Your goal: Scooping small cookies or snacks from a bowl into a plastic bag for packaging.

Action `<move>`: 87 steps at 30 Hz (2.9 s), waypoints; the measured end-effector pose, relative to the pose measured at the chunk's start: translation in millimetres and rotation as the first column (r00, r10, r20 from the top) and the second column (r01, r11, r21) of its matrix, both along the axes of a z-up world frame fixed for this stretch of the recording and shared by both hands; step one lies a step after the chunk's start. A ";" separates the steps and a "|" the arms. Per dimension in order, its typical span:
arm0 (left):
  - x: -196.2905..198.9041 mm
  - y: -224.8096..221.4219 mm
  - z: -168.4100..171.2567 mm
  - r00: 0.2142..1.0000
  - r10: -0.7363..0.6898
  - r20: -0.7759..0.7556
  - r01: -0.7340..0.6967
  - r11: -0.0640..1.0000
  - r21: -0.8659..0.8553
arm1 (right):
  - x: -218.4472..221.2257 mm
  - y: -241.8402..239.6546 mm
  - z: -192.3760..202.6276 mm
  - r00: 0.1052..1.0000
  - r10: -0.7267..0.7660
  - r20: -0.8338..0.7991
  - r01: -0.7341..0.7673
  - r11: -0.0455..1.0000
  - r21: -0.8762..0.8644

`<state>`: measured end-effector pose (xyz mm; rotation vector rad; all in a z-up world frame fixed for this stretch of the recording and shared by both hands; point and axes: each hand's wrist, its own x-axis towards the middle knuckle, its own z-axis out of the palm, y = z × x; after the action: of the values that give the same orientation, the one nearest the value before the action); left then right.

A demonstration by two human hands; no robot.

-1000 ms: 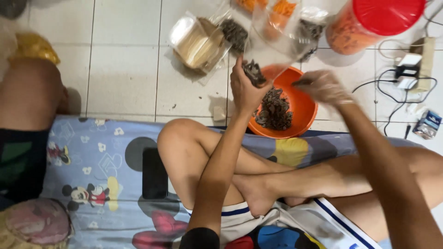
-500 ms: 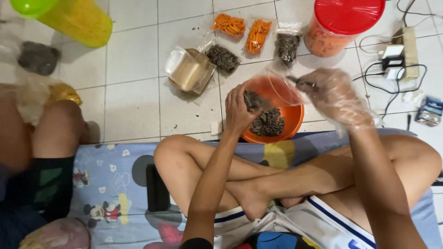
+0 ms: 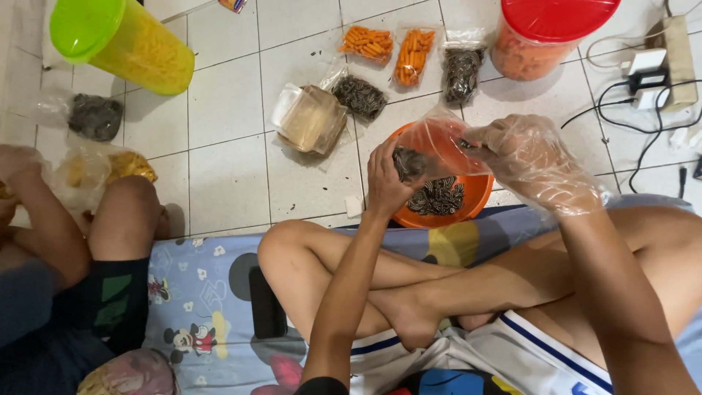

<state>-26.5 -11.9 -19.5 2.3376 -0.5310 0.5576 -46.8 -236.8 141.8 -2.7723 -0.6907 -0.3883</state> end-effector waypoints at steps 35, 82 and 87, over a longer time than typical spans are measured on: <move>3.3 15.1 60.8 0.843 0.144 -0.519 -0.455 0.706 -0.543 | 22.5 40.5 -227.2 0.670 -0.275 -0.690 -0.229 0.807 -0.544; 35.3 18.9 5.9 0.933 0.161 -0.322 -0.289 0.869 -0.401 | 52.3 54.8 -142.2 0.695 -0.004 -0.719 0.098 0.991 0.089; 31.6 18.2 -1.2 0.961 0.075 -0.267 -0.161 0.936 -0.314 | 34.9 12.2 -60.9 0.829 0.081 -0.554 0.417 0.572 0.707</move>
<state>5.1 6.4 -20.7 2.0807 -0.1604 0.3637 -11.9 -224.5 80.8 -1.8740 -0.0221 0.0692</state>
